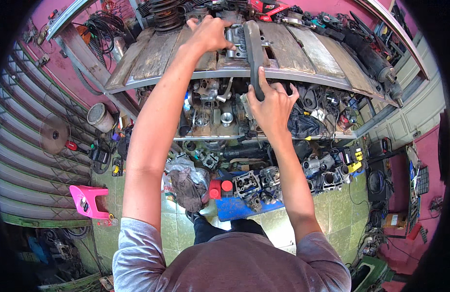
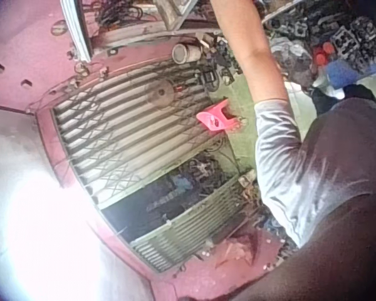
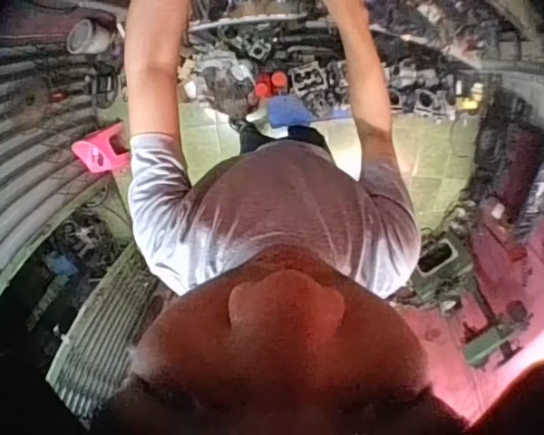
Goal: The person grinds the surface of a metal cylinder head by hand using a grinding block.
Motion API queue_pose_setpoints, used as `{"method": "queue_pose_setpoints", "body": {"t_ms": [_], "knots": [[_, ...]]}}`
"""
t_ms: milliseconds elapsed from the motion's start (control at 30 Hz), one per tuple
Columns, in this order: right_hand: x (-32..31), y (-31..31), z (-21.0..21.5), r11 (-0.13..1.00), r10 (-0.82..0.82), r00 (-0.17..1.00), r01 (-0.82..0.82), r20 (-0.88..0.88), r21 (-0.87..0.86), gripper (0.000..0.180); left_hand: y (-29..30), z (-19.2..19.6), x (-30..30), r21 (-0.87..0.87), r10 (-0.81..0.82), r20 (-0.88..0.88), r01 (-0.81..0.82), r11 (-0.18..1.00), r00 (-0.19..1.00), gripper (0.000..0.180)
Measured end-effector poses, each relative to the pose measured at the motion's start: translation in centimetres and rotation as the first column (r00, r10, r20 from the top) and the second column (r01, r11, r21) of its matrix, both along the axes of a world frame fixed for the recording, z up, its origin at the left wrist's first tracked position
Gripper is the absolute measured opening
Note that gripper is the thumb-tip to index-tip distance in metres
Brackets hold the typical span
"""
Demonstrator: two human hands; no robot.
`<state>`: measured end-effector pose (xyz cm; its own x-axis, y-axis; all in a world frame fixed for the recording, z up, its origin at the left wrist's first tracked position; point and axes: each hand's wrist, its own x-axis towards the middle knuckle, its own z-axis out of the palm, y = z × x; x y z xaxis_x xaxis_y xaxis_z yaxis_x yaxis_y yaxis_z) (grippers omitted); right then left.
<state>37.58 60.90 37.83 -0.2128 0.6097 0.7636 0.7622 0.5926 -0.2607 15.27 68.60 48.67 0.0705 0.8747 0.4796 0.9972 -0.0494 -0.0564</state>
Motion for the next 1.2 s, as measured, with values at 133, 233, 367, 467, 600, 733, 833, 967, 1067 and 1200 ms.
{"method": "queue_pose_setpoints", "body": {"t_ms": [133, 233, 367, 467, 600, 733, 833, 967, 1067, 1200], "knots": [[0.1, 0.4, -0.5, 1.000, 0.018, 1.000, -0.018, -0.010, 0.026, 0.052, -0.5, -0.4, 0.4, 0.036, -0.012, -0.054, 0.014, 0.999, 0.998, 0.081], [0.2, 0.7, -0.9, 0.998, 0.036, 0.999, -0.035, -0.021, 0.046, 0.053, -0.9, -0.9, 0.3, 0.082, -0.031, -0.099, 0.039, 0.996, 0.995, 0.079], [0.1, 0.9, -1.7, 0.998, 0.037, 0.998, -0.034, -0.051, 0.057, 0.053, -0.7, -2.5, 0.2, 0.178, -0.046, -0.138, 0.071, 0.981, 0.989, 0.074], [-0.1, 0.8, -2.0, 1.000, 0.030, 0.998, -0.030, -0.049, 0.000, 0.053, -0.2, -4.7, -0.2, 0.270, -0.052, -0.157, 0.093, 0.958, 0.986, 0.072], [0.2, 0.9, -3.2, 0.997, 0.055, 0.996, -0.052, -0.065, 0.054, 0.053, -0.1, -7.9, -0.1, 0.405, -0.116, -0.109, 0.150, 0.902, 0.987, 0.075], [1.2, 0.1, -3.8, 0.986, 0.143, 0.978, -0.128, -0.152, 0.108, 0.054, -0.7, -9.0, 0.1, 0.434, -0.107, -0.010, 0.101, 0.895, 0.994, 0.073], [1.3, 0.3, -3.1, 0.986, 0.146, 0.970, -0.126, -0.195, 0.111, 0.055, -0.6, -8.3, 0.1, 0.459, -0.150, 0.041, 0.115, 0.881, 0.988, 0.064], [0.6, 1.2, -1.2, 0.976, 0.156, 0.967, -0.119, -0.201, 0.181, 0.054, -0.7, -5.7, -0.6, 0.304, 0.015, 0.201, -0.077, 0.950, 0.980, 0.057], [0.0, 2.1, -0.7, 0.968, 0.144, 0.977, -0.106, -0.160, 0.227, 0.050, -0.2, -5.9, -0.4, 0.278, 0.115, 0.322, -0.210, 0.937, 0.940, 0.061], [-0.4, 2.0, -0.6, 0.989, 0.124, 0.980, -0.108, -0.159, 0.102, 0.047, -0.2, -6.3, -0.6, 0.010, 0.146, 0.501, -0.174, 0.985, 0.853, 0.069]]}}
